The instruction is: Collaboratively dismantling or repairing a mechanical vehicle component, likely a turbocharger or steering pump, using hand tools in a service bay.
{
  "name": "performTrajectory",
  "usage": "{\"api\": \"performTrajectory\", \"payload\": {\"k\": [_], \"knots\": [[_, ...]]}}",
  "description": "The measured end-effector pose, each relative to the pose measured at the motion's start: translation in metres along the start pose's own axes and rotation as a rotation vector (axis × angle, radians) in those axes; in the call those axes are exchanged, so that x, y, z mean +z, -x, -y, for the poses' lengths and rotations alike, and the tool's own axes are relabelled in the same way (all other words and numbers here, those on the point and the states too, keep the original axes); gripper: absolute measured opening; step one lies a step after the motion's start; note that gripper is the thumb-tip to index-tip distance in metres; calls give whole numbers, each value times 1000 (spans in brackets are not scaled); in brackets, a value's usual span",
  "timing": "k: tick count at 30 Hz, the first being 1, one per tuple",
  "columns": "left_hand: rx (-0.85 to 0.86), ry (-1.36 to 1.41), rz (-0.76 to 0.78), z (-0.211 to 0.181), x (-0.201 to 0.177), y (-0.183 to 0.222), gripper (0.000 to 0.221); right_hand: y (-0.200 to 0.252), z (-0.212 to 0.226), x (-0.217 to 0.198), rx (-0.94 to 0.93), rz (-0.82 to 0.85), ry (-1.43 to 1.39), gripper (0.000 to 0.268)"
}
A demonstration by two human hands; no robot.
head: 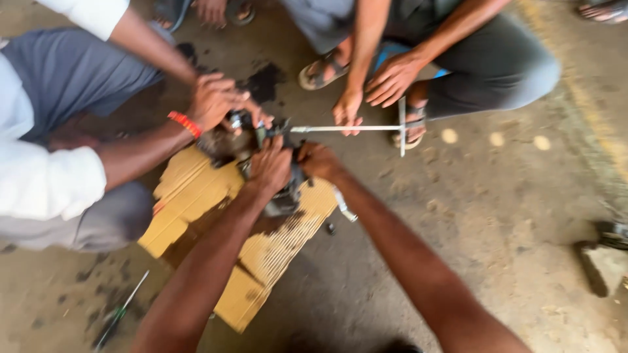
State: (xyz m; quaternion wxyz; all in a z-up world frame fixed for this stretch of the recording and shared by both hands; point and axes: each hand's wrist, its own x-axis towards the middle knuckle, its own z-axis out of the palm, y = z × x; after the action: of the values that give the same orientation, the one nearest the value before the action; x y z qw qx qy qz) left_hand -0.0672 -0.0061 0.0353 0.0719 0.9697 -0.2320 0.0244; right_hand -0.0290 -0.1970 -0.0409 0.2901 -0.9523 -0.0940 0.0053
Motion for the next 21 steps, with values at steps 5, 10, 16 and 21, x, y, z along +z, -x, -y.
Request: {"api": "performTrajectory", "payload": {"k": [5, 10, 16, 21], "knots": [[-72, 148, -136, -12, -4, 3, 21, 16, 12, -31, 77, 32, -196, 15], [-31, -27, -314, -15, 24, 1, 28, 24, 38, -35, 235, 126, -356, 15], [87, -113, -349, -13, 39, 2, 27, 22, 51, -45, 361, 183, -280, 16], [115, -188, -350, -15, 40, -8, 26, 18, 30, -49, 362, 165, -314, 15]]}}
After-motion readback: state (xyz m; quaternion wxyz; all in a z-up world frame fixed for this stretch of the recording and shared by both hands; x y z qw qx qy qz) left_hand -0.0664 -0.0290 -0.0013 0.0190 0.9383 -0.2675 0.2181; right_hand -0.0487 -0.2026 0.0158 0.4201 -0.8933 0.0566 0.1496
